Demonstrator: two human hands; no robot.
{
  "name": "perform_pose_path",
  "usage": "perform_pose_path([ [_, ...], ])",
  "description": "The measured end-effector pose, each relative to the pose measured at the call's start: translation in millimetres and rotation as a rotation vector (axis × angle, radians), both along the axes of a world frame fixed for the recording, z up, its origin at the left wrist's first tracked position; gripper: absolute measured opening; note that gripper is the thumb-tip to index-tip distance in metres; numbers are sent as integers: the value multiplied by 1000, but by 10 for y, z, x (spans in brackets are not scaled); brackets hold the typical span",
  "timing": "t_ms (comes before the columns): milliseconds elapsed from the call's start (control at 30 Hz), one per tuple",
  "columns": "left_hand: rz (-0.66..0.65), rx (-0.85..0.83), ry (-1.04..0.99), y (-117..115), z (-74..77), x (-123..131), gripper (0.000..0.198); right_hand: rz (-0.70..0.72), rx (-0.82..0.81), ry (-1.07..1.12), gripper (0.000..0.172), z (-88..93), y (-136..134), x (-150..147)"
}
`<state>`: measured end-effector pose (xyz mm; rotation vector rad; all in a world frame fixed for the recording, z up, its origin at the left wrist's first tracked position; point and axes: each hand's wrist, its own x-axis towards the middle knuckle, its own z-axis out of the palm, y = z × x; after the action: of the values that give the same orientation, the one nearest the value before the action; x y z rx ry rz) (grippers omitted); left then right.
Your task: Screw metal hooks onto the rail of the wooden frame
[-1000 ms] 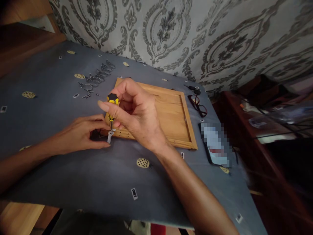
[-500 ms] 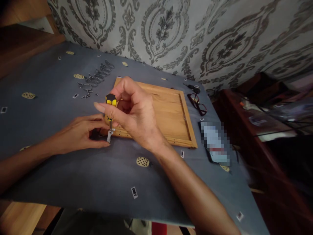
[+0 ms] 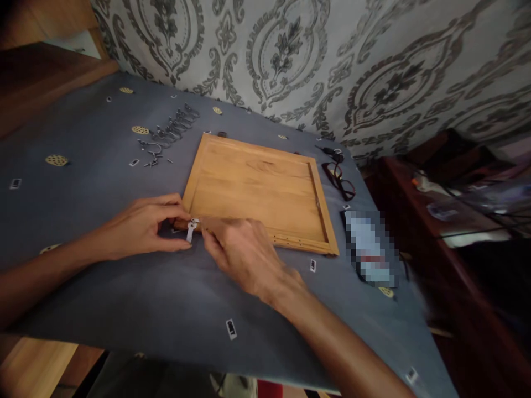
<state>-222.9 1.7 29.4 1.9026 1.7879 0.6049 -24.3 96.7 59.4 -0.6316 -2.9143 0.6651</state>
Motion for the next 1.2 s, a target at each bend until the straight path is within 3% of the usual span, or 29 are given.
perform_pose_path([
  [200,-7,12,2,6,-11,-8,25,42,215,-87,39,-206,-103,68],
  [500,-1,-10,-3,12,14,10,24,54,375,-201,45,-278,-149,21],
  [800,20,-35,-53,-28,4,-79,48,60,400,-178,42,-305,-157,-3],
  [1200,99,-14,-30,-104,-50,22,34,64,412,-143,42,-321,-150,11],
])
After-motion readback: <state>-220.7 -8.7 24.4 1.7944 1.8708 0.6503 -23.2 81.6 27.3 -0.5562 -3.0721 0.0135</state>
